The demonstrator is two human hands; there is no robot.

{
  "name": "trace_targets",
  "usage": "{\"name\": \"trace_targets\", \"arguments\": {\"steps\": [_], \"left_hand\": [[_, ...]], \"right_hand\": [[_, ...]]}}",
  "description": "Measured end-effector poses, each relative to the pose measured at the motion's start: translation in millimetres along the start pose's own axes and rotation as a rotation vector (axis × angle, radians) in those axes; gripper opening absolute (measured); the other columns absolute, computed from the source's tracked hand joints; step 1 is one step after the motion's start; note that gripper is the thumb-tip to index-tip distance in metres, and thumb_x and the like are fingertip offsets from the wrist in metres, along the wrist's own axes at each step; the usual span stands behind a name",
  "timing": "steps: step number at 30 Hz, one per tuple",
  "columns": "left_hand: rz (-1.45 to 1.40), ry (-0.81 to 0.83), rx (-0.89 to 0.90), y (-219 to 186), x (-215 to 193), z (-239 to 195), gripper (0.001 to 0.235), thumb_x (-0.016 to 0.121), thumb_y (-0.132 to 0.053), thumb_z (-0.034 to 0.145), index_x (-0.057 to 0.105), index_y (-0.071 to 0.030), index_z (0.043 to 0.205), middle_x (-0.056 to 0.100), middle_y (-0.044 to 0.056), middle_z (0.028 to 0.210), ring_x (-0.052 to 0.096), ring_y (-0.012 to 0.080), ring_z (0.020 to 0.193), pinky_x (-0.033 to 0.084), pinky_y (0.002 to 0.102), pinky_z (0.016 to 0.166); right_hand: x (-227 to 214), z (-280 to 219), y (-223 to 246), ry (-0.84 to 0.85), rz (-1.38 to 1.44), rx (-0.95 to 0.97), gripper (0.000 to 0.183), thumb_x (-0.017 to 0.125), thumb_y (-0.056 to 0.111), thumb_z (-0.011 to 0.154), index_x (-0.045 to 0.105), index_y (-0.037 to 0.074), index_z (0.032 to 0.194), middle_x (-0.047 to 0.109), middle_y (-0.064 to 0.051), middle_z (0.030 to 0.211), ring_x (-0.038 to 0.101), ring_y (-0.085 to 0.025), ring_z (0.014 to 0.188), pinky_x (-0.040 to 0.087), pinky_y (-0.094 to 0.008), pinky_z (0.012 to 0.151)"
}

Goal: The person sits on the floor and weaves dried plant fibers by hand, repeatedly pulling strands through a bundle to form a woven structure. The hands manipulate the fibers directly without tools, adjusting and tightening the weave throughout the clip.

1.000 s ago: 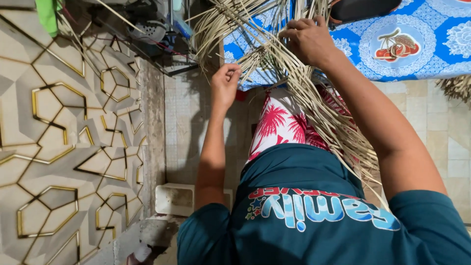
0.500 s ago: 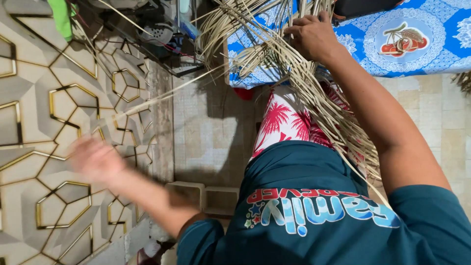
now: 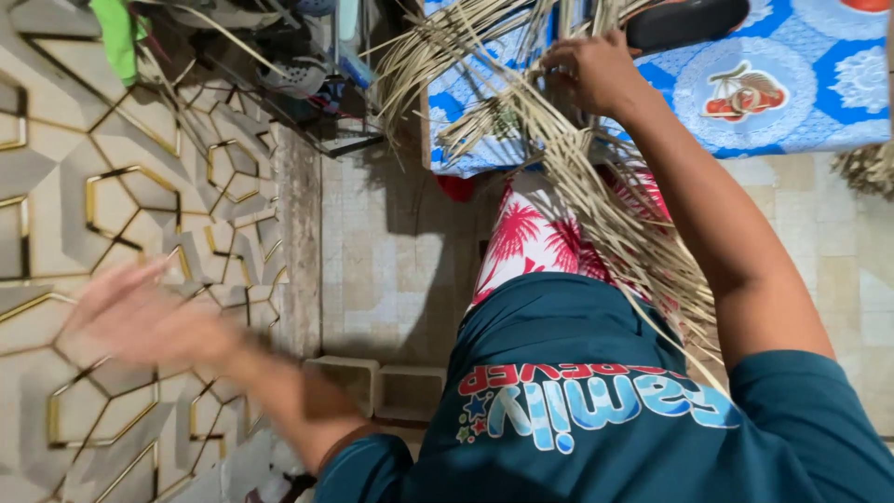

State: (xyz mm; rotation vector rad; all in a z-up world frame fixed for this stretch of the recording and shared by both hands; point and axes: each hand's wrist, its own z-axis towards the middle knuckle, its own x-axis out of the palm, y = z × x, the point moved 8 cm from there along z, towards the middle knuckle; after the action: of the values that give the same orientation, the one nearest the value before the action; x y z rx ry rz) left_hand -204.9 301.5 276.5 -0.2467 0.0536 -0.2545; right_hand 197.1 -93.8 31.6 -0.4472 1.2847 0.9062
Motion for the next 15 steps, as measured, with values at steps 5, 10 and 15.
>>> {"name": "trace_targets", "arguments": {"steps": [5, 10, 15], "left_hand": [[0.154, 0.713, 0.259, -138, 195, -104, 0.014, 0.062, -0.015, 0.108, 0.072, -0.006, 0.11, 0.071, 0.013, 0.108, 0.068, 0.0305, 0.099, 0.054, 0.044, 0.096], [-0.623, 0.557, 0.42, -269, 261, -184, 0.023, 0.05, -0.009, 0.1, 0.064, -0.006, 0.082, 0.061, 0.013, 0.088, 0.062, 0.033, 0.087, 0.053, 0.043, 0.075], [-0.889, 0.816, 0.087, -313, 272, -212, 0.015, 0.053, -0.017, 0.1, 0.064, -0.007, 0.099, 0.056, 0.005, 0.092, 0.062, 0.0293, 0.081, 0.054, 0.04, 0.07]], "right_hand": [[-140, -50, 82, -0.402, 0.067, -0.08, 0.023, 0.071, 0.001, 0.104, 0.076, 0.005, 0.126, 0.075, -0.016, 0.135, 0.066, -0.036, 0.114, 0.027, -0.055, 0.11], [-204, -146, 148, -0.513, 0.557, 0.016, 0.025, 0.064, -0.001, 0.097, 0.073, -0.003, 0.121, 0.068, -0.024, 0.13, 0.062, -0.043, 0.118, 0.044, -0.054, 0.109], [-194, -212, 136, -0.464, 0.581, 0.205, 0.03, 0.071, 0.001, 0.094, 0.071, -0.006, 0.123, 0.071, -0.02, 0.11, 0.068, -0.041, 0.103, 0.051, -0.052, 0.097]]}}
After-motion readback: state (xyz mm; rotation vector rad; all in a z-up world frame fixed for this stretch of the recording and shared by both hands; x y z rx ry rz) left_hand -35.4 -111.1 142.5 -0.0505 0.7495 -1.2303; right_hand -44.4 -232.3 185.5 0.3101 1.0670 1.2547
